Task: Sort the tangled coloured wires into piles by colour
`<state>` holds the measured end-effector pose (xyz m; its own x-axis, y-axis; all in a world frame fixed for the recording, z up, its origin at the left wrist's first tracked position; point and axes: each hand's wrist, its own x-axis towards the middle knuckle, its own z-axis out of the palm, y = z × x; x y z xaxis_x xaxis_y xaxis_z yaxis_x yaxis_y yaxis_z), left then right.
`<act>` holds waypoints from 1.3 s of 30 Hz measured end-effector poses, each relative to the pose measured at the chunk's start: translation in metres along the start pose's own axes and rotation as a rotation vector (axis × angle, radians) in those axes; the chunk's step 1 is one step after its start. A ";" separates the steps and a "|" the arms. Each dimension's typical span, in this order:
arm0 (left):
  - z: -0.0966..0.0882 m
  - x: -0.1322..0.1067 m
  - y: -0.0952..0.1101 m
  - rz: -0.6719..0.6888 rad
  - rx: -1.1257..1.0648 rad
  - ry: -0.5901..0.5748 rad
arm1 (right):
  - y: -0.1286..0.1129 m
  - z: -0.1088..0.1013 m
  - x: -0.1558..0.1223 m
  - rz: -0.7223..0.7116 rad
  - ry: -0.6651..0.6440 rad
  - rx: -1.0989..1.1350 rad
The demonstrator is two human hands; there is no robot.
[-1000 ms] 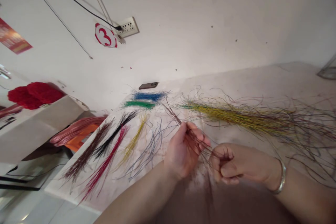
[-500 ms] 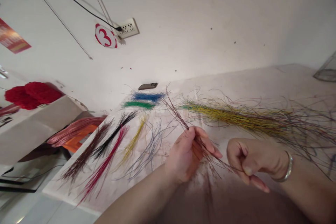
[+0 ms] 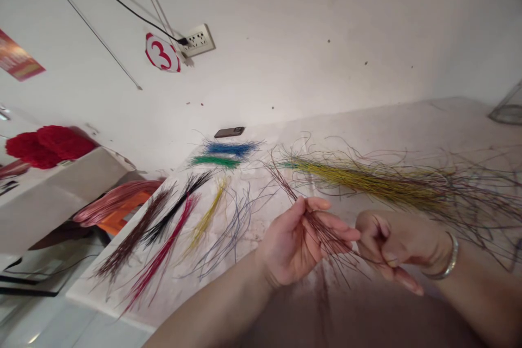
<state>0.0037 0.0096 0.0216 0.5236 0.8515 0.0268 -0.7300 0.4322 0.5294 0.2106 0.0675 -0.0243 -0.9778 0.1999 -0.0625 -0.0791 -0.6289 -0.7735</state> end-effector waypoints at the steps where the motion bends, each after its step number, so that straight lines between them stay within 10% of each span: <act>1: 0.000 0.000 0.000 -0.003 0.001 -0.003 | 0.000 0.000 0.000 0.004 -0.002 0.001; 24: -0.003 0.002 -0.004 0.067 0.073 0.063 | -0.015 0.022 0.018 -0.008 0.179 -0.314; 39: 0.004 0.002 -0.001 0.017 0.321 0.365 | -0.016 0.031 0.036 0.014 0.507 -0.589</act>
<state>0.0071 0.0092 0.0239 0.2824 0.9310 -0.2312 -0.5350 0.3529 0.7676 0.1704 0.0619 0.0054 -0.7585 0.6036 -0.2458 0.1877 -0.1588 -0.9693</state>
